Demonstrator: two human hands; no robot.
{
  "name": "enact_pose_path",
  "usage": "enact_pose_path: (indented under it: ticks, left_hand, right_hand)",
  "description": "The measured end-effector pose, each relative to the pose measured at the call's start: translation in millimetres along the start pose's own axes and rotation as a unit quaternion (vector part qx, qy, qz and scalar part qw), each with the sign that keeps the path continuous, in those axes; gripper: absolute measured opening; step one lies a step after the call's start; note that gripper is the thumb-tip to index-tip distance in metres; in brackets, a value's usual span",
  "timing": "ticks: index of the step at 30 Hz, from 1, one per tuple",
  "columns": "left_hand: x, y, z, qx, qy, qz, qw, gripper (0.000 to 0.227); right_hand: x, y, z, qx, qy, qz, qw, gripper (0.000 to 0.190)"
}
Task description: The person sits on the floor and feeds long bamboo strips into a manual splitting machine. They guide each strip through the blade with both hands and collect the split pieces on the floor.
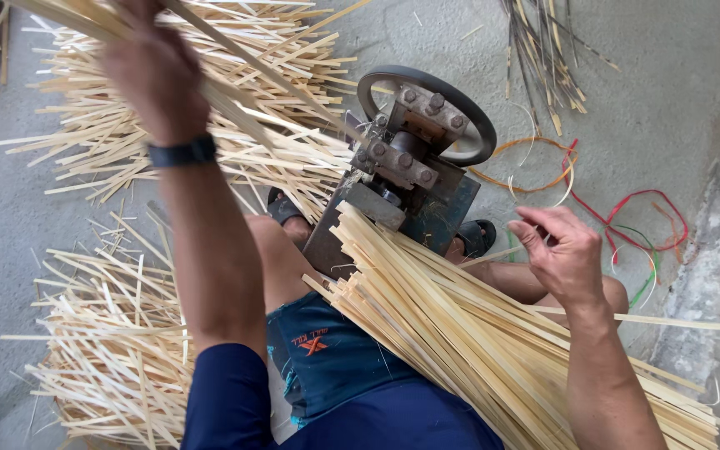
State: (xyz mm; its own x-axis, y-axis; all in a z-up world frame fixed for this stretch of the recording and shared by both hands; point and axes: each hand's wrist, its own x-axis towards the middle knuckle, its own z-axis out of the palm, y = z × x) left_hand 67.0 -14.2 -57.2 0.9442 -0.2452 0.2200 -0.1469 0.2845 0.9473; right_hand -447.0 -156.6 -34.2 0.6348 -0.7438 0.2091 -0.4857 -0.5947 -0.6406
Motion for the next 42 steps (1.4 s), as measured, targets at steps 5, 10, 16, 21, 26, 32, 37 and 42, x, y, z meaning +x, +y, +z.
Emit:
enact_pose_path:
  ticks: [5, 10, 16, 21, 26, 32, 37, 42]
  left_hand:
    - [8, 85, -33, -0.068, -0.088, 0.122, 0.986, 0.034]
    - [-154, 113, 71, -0.011, -0.256, 0.115, 0.960, 0.025]
    - [-238, 123, 123, -0.065, -0.327, -0.182, 0.925, 0.031]
    - [-173, 115, 75, 0.001, -0.219, -0.171, 0.961, 0.053]
    - [-115, 64, 8, -0.170, -0.086, -0.241, 0.952, 0.047]
    - [-122, -19, 7, -0.147, -0.064, -0.331, 0.930, 0.045]
    - [-139, -52, 33, -0.095, -0.060, -0.334, 0.936, 0.041]
    - [-142, -63, 47, -0.083, -0.104, -0.302, 0.944, 0.041]
  right_hand:
    - [17, -58, -17, 0.037, 0.019, -0.103, 0.994, 0.029]
    - [41, -121, -19, 0.117, 0.005, -0.209, 0.971, 0.044]
    - [28, -102, 0, 0.425, -0.053, 0.082, 0.900, 0.022]
    - [-17, 27, -77, 0.063, -0.011, 0.139, 0.988, 0.024]
    - [-82, 118, -113, -0.183, -0.031, 0.216, 0.959, 0.028]
    - [-72, 118, -75, -0.284, -0.088, 0.188, 0.936, 0.030]
    - [-26, 73, -17, -0.172, -0.101, 0.152, 0.968, 0.025]
    - [-1, 42, 9, -0.143, -0.103, 0.143, 0.974, 0.029]
